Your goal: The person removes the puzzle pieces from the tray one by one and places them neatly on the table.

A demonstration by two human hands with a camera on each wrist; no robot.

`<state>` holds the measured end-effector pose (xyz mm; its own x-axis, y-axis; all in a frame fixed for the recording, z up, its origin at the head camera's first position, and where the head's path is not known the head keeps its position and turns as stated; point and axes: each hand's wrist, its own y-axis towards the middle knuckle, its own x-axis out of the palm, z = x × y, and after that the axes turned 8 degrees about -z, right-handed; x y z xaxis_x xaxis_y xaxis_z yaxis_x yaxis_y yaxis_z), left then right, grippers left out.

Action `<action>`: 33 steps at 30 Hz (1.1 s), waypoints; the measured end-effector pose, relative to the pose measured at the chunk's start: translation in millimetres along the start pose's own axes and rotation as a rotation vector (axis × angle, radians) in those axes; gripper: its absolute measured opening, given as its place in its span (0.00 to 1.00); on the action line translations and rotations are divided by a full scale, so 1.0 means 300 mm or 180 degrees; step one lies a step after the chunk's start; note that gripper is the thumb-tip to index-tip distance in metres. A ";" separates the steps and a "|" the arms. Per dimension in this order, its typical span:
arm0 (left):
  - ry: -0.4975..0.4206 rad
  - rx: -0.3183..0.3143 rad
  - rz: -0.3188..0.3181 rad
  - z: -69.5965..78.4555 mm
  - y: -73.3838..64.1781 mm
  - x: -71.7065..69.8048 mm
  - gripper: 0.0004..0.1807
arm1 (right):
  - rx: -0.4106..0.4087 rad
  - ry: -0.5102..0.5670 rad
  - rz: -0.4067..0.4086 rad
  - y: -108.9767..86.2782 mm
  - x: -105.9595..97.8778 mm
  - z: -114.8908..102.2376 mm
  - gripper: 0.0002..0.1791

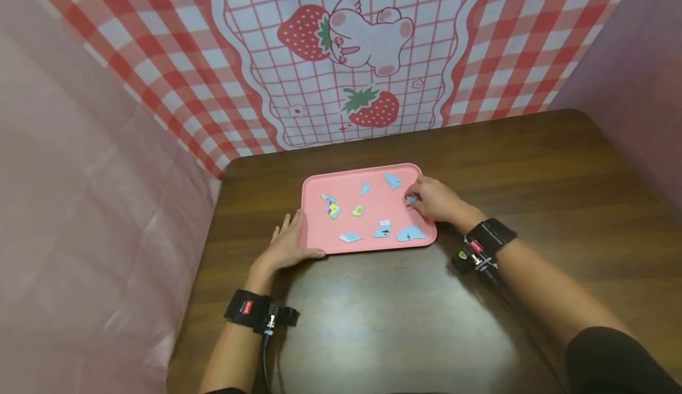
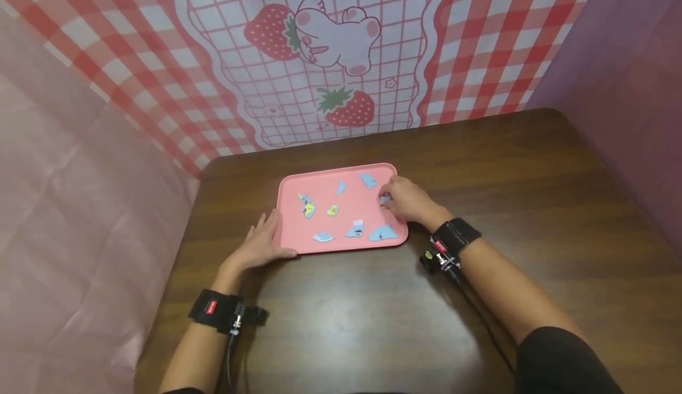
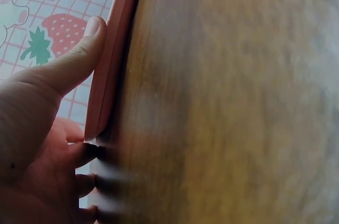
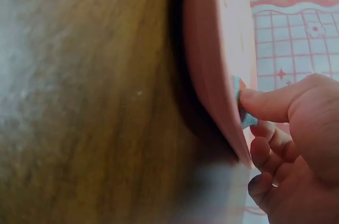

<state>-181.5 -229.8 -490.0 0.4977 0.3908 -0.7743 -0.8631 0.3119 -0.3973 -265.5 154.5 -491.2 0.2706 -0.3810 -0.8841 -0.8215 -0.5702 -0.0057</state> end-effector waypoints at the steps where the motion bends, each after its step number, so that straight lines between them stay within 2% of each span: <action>1: 0.0000 0.0005 -0.0020 0.003 0.003 -0.003 0.70 | -0.0003 0.0105 0.0041 -0.001 -0.009 0.007 0.06; 4: 0.0025 -0.0009 -0.0062 0.008 0.008 -0.008 0.71 | 0.0085 0.0502 0.0111 -0.003 -0.043 0.030 0.02; 9: 0.0055 0.0020 0.0009 0.006 0.017 -0.006 0.70 | 0.0342 0.1111 0.0207 -0.012 -0.109 0.086 0.04; 14: -0.0006 -0.0007 -0.0027 0.003 0.018 -0.003 0.70 | 0.0439 0.1156 0.0326 -0.026 -0.152 0.141 0.07; 22: -0.0017 -0.0035 -0.0007 -0.002 0.016 -0.002 0.70 | 0.0722 0.1267 0.0529 -0.031 -0.182 0.200 0.09; 29: -0.0020 -0.0032 -0.0039 -0.005 0.020 -0.003 0.70 | 0.0921 0.1519 0.0803 -0.040 -0.201 0.229 0.12; 33: -0.0047 -0.0056 -0.0041 -0.008 0.020 -0.001 0.70 | 0.0978 0.1551 0.0855 -0.038 -0.203 0.234 0.12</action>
<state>-186.9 -230.1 -493.4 0.5100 0.3996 -0.7618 -0.8578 0.3017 -0.4160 -307.8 235.4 -470.0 0.1731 -0.8104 -0.5597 -0.9794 -0.2015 -0.0112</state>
